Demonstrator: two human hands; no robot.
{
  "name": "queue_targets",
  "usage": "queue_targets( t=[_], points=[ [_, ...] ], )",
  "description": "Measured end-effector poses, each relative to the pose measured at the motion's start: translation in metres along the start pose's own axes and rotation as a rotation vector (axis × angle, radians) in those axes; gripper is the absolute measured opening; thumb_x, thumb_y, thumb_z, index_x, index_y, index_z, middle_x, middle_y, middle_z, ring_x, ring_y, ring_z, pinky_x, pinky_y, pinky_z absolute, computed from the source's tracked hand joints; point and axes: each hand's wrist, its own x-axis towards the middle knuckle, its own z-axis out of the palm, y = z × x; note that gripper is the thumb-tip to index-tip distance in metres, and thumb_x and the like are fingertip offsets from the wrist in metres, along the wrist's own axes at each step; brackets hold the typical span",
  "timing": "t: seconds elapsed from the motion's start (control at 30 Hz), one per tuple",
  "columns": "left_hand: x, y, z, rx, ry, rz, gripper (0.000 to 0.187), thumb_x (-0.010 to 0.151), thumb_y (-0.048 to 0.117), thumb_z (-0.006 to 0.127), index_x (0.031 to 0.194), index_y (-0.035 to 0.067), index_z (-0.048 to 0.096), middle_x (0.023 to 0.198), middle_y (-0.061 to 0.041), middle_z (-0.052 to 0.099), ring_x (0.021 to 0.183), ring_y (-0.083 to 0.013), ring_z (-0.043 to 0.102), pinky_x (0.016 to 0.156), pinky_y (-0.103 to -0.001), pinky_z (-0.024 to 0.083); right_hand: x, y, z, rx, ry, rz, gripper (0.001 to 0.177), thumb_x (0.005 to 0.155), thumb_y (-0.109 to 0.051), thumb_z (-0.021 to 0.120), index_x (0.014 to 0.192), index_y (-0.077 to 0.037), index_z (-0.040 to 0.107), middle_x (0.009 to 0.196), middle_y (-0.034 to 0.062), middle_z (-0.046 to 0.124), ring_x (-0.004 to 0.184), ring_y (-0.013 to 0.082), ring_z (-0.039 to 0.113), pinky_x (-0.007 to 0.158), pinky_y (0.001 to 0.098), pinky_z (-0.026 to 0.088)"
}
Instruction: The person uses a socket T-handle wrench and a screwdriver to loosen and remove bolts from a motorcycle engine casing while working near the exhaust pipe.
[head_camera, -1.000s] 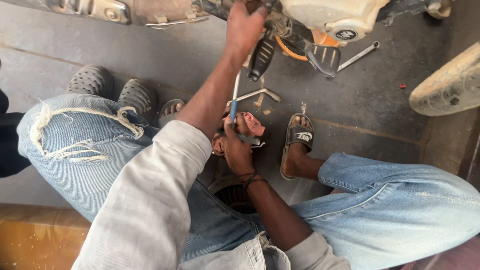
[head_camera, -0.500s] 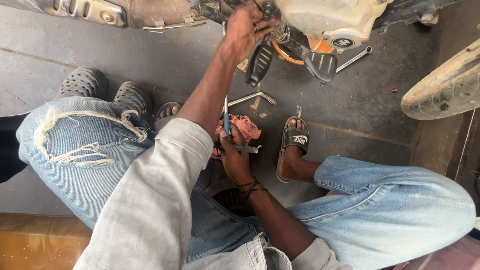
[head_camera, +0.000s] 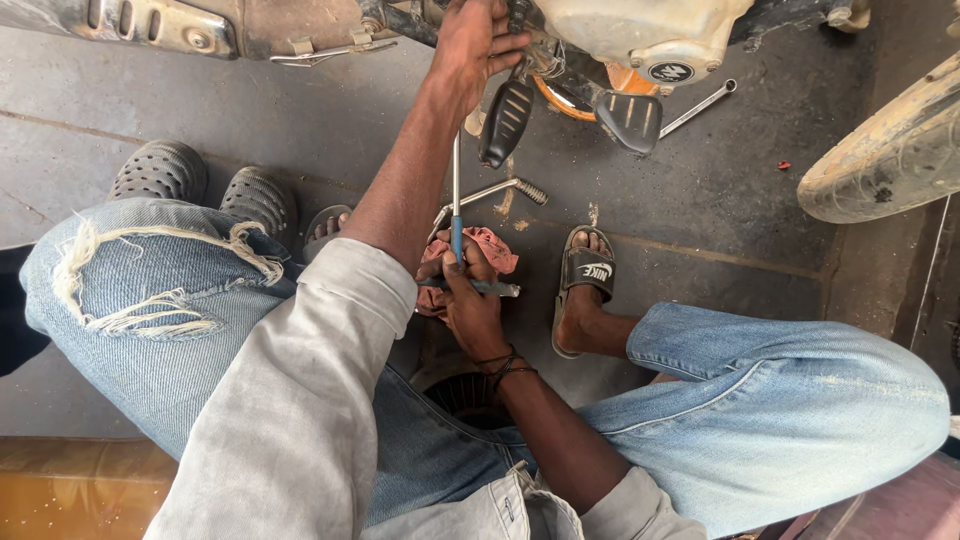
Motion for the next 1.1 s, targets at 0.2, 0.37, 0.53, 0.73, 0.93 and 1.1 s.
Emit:
queue_targets(
  t=[0.2, 0.37, 0.53, 0.73, 0.93, 1.1],
  points=[
    [0.003, -0.005, -0.001, 0.102, -0.049, 0.034, 0.081, 0.098, 0.059, 0.039, 0.143, -0.008, 0.046, 0.133, -0.027, 0.062, 0.109, -0.0277, 0.07, 0.089, -0.044, 0.062, -0.003, 0.016, -0.005, -0.115, 0.001, -0.123, 0.028, 0.112, -0.02, 0.049, 0.132, -0.001, 0.054, 0.099, 0.01, 0.07, 0.096, 0.0147, 0.07, 0.087, 0.0298, 0.059],
    [-0.005, 0.011, 0.003, 0.23, -0.014, 0.027, 0.066, 0.097, 0.055, 0.039, 0.129, 0.001, 0.058, 0.118, -0.021, 0.062, 0.094, -0.0212, 0.067, 0.073, -0.04, 0.064, -0.014, 0.026, 0.004, -0.569, 0.155, -0.245, 0.024, 0.111, -0.019, 0.053, 0.123, 0.0, 0.058, 0.098, 0.0104, 0.065, 0.09, 0.0136, 0.061, 0.081, 0.0297, 0.054],
    [-0.012, 0.035, 0.0, 0.149, -0.101, -0.051, 0.044, 0.098, 0.039, 0.048, 0.11, 0.002, 0.068, 0.094, -0.012, 0.079, 0.069, -0.0159, 0.076, 0.054, -0.027, 0.053, -0.023, 0.028, 0.017, -0.202, 0.119, -0.122, 0.035, 0.108, -0.028, 0.052, 0.132, -0.002, 0.05, 0.099, 0.0083, 0.07, 0.09, 0.0134, 0.064, 0.081, 0.032, 0.055],
    [-0.028, 0.048, -0.006, 0.209, -0.133, 0.035, 0.055, 0.097, 0.046, 0.045, 0.118, -0.001, 0.063, 0.107, -0.018, 0.079, 0.057, -0.0099, 0.07, 0.038, -0.02, 0.037, -0.024, 0.024, 0.026, -0.247, 0.095, -0.185, 0.037, 0.109, -0.028, 0.048, 0.137, -0.004, 0.044, 0.11, 0.0084, 0.07, 0.106, 0.0134, 0.064, 0.089, 0.0322, 0.054],
    [-0.035, 0.051, -0.01, 0.207, -0.198, 0.114, 0.074, 0.092, 0.061, 0.049, 0.13, -0.002, 0.06, 0.124, -0.019, 0.071, 0.06, -0.0116, 0.071, 0.037, -0.02, 0.034, -0.011, 0.033, 0.032, -0.195, 0.132, -0.258, 0.033, 0.11, -0.025, 0.05, 0.133, -0.002, 0.045, 0.111, 0.0095, 0.069, 0.108, 0.0166, 0.065, 0.103, 0.0367, 0.052],
    [-0.037, 0.049, -0.013, 0.215, -0.193, 0.088, 0.072, 0.091, 0.06, 0.054, 0.127, -0.002, 0.061, 0.124, -0.02, 0.07, 0.061, -0.0128, 0.071, 0.038, -0.021, 0.034, -0.014, 0.034, 0.03, -0.259, 0.099, -0.327, 0.03, 0.111, -0.023, 0.05, 0.131, -0.001, 0.044, 0.112, 0.0113, 0.069, 0.109, 0.017, 0.065, 0.103, 0.0365, 0.053]
  ],
)
